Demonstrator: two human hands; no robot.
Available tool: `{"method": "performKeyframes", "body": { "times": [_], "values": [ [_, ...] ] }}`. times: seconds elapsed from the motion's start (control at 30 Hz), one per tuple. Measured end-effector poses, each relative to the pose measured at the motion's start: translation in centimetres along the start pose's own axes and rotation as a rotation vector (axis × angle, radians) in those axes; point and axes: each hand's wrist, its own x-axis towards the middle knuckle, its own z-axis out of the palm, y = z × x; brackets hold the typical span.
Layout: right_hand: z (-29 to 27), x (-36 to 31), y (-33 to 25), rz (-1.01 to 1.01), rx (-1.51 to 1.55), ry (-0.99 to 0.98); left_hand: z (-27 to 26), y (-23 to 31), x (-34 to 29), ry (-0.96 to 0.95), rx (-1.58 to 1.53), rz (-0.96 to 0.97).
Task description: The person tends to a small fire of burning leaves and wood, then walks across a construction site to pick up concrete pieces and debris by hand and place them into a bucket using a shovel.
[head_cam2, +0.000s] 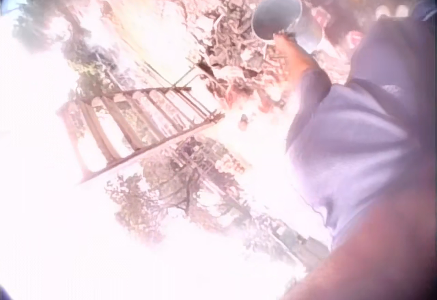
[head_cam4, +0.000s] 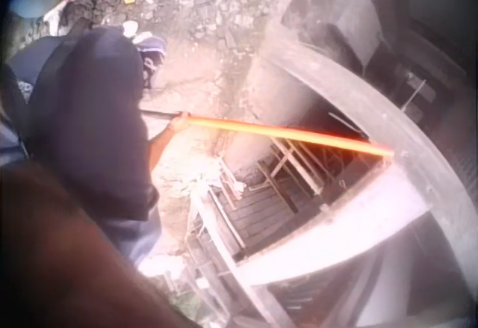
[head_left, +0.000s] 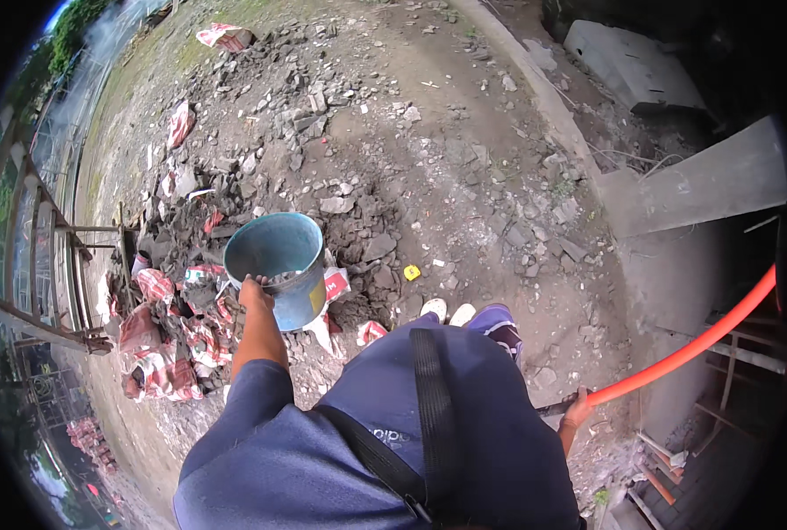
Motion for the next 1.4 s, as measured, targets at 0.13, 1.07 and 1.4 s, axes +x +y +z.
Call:
{"method": "performKeyframes", "body": {
  "times": [0.13,1.07,1.4],
  "values": [
    [10.0,8.4,-5.8,0.034,-0.079,-0.141,3.8,-2.0,-4.8,0.121,-0.039,-0.05],
    [83.2,35.0,-29.7,-0.401,-0.642,-0.549,40.6,-7.7,14.3,0.432,0.038,-0.387],
    [112.0,32.1,-37.7,-0.383,-0.719,-0.709,68.7,7.8,23.5,0.313,-0.149,-0.178]
  ]
}}
